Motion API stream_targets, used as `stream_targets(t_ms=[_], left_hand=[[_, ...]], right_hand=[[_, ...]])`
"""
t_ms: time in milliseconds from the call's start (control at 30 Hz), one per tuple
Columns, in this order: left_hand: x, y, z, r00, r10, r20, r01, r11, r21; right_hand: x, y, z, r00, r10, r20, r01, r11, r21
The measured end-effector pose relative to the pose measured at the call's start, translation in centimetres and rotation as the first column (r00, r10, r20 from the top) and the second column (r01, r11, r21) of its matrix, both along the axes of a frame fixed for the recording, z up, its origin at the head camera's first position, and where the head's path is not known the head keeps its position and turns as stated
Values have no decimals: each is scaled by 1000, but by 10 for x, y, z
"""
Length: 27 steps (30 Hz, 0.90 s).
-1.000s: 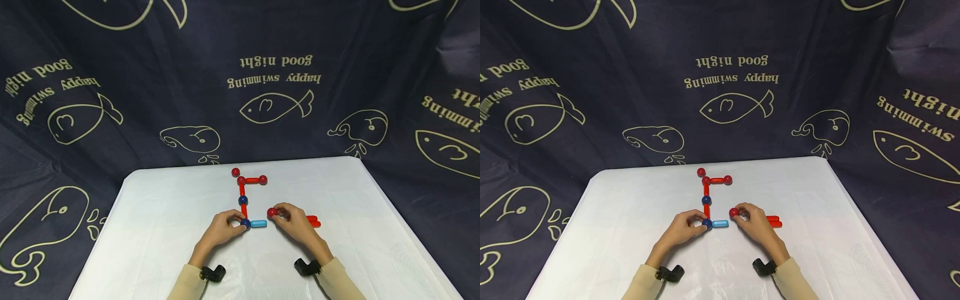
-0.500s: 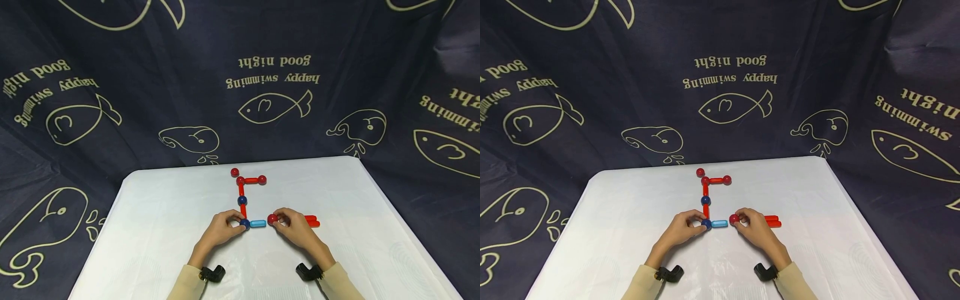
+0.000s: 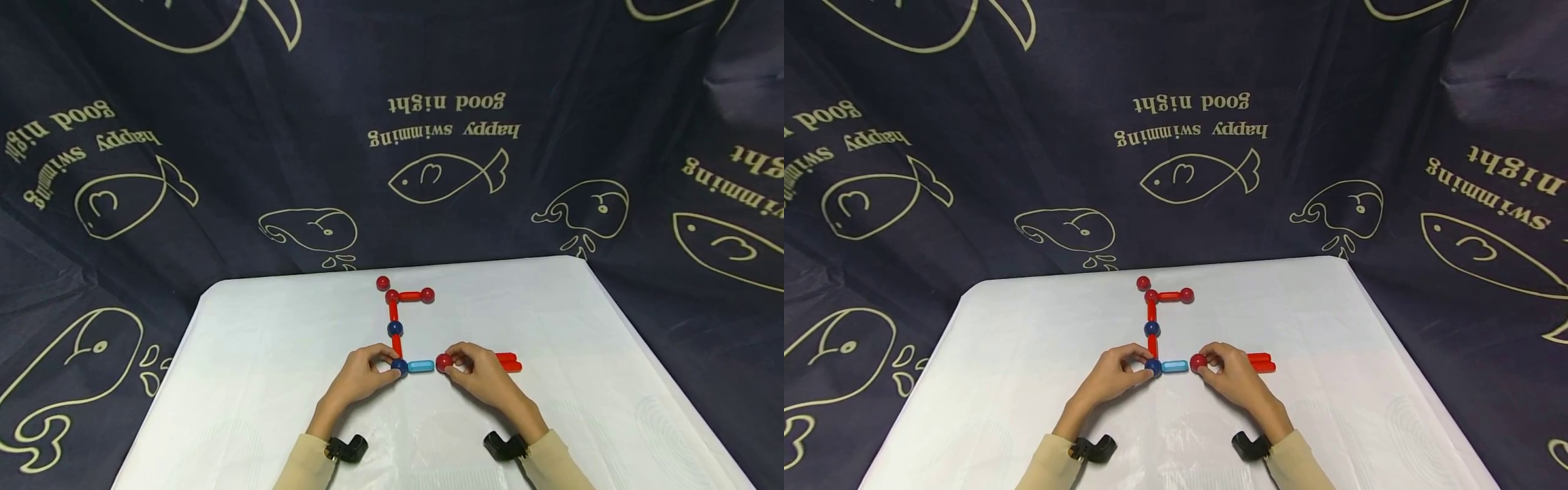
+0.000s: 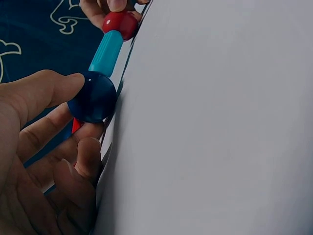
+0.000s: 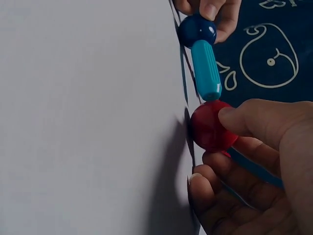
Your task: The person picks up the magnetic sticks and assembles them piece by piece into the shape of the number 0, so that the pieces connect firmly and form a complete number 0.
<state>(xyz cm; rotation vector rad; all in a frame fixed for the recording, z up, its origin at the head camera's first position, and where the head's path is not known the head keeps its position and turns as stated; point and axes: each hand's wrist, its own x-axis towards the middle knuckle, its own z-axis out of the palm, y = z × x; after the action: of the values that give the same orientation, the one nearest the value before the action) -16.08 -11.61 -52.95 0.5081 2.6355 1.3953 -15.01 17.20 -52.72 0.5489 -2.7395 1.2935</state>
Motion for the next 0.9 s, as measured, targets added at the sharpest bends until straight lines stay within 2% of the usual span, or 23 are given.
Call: stream_targets(t_ms=[233, 433, 700, 900], left_hand=[[1, 1, -1, 1000, 2, 0, -2, 1000, -5], [1, 1, 0, 1000, 1, 0, -1, 1000, 4], [1, 1, 1, 1000, 3, 5, -3, 1000, 5], [1, 1, 1, 1000, 2, 9, -2, 1000, 4]], right_hand=[[0, -1, -1, 1000, 20, 19, -20, 1000, 8], [-2, 6, 7, 999, 47, 16, -48, 997, 54], [-13, 37, 25, 998, 45, -44, -39, 991, 129], [-18, 62, 29, 1000, 18, -3, -17, 982, 188]])
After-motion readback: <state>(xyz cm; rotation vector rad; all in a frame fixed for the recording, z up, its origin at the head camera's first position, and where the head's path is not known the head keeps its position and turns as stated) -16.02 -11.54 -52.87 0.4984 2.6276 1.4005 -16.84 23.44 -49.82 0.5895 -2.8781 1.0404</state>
